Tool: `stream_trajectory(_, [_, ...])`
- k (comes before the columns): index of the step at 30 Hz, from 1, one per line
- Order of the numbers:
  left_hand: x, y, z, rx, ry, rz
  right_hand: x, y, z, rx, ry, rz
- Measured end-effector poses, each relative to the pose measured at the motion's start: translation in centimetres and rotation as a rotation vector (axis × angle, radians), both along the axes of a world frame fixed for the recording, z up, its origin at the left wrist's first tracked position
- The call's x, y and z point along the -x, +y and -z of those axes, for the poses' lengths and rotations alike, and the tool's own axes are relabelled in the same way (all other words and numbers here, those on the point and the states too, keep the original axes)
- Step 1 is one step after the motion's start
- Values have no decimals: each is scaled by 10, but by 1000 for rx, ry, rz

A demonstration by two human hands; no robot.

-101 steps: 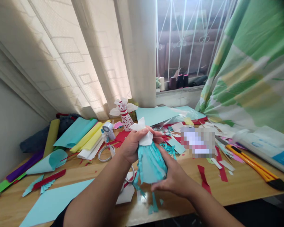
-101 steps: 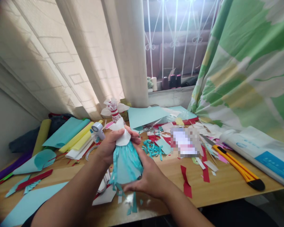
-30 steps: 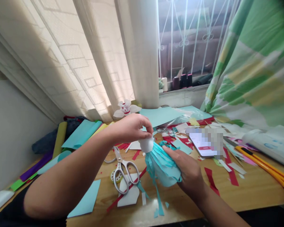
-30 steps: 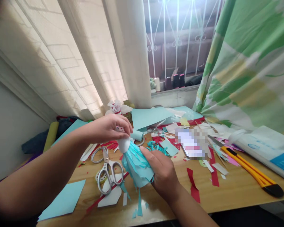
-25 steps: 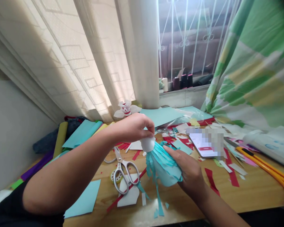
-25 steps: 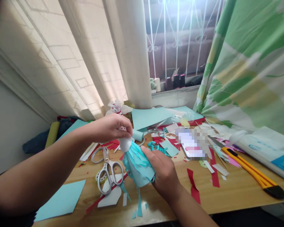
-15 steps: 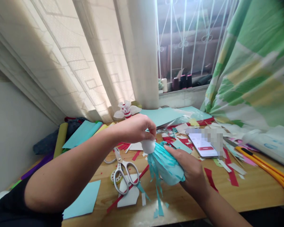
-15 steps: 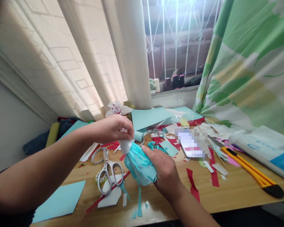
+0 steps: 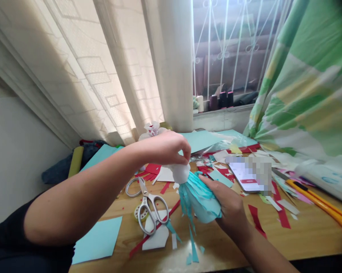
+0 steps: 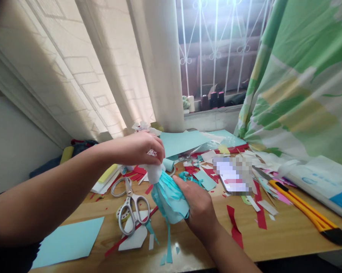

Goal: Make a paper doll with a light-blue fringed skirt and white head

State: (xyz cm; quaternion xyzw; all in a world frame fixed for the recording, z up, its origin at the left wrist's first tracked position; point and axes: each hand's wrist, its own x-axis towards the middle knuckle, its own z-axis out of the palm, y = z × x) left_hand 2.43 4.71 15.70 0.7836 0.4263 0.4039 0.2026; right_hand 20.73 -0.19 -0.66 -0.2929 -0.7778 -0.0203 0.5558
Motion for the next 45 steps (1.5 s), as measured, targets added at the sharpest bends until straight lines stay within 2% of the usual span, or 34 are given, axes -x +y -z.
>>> stream_trajectory(3, [-5,-3,7,-17,96,16,1,-1,-1,-4,0,6])
stream_trajectory(5, [-10,-4,6,-23,226,56,1,-1,-1,-6,1,4])
stream_trajectory(9, [-17,-2,-5,-22,725,229,-1,0,0,-9,11,-9])
stream_trajectory(11, [-19,-1,-7,-47,865,280,-2,0,1,3,22,-14])
stream_trajectory(16, [-21,1,-4,-72,849,327,-2,0,1,29,33,-15])
stream_trajectory(19, [-18,1,-10,-17,818,358,-2,-1,1,19,34,-17])
stream_trajectory(21, [-11,-2,-17,20,680,385,-1,-1,2,17,53,-20])
stream_trajectory(22, [-7,-4,-20,18,547,372,-1,-2,2,15,70,-11])
stream_trajectory(24, [2,-12,-15,-76,130,220,1,-4,4,0,109,34])
stream_trajectory(25, [6,-17,-6,-132,-118,119,2,-5,6,-11,126,66])
stream_trajectory(27, [8,-30,24,-198,-605,-30,7,-7,9,-20,148,126])
stream_trajectory(28, [7,-37,43,-134,-746,-57,9,-8,12,-17,160,150])
stream_trajectory(29, [4,-43,64,10,-800,-36,13,-9,14,-4,179,169])
stream_trajectory(31, [-3,-54,99,274,-846,86,20,-11,21,51,243,180])
stream_trajectory(33, [-9,-60,119,389,-892,178,28,-13,28,125,334,151])
stream_trajectory(35, [-9,-58,120,385,-987,171,36,-15,34,191,411,98])
stream_trajectory(38, [-2,-48,104,407,-1063,243,44,-19,37,251,478,38])
stream_trajectory(40, [2,-40,97,492,-1101,310,48,-22,33,290,525,-12])
stream_trajectory(45, [1,-26,100,644,-1159,448,56,-31,18,407,643,-159])
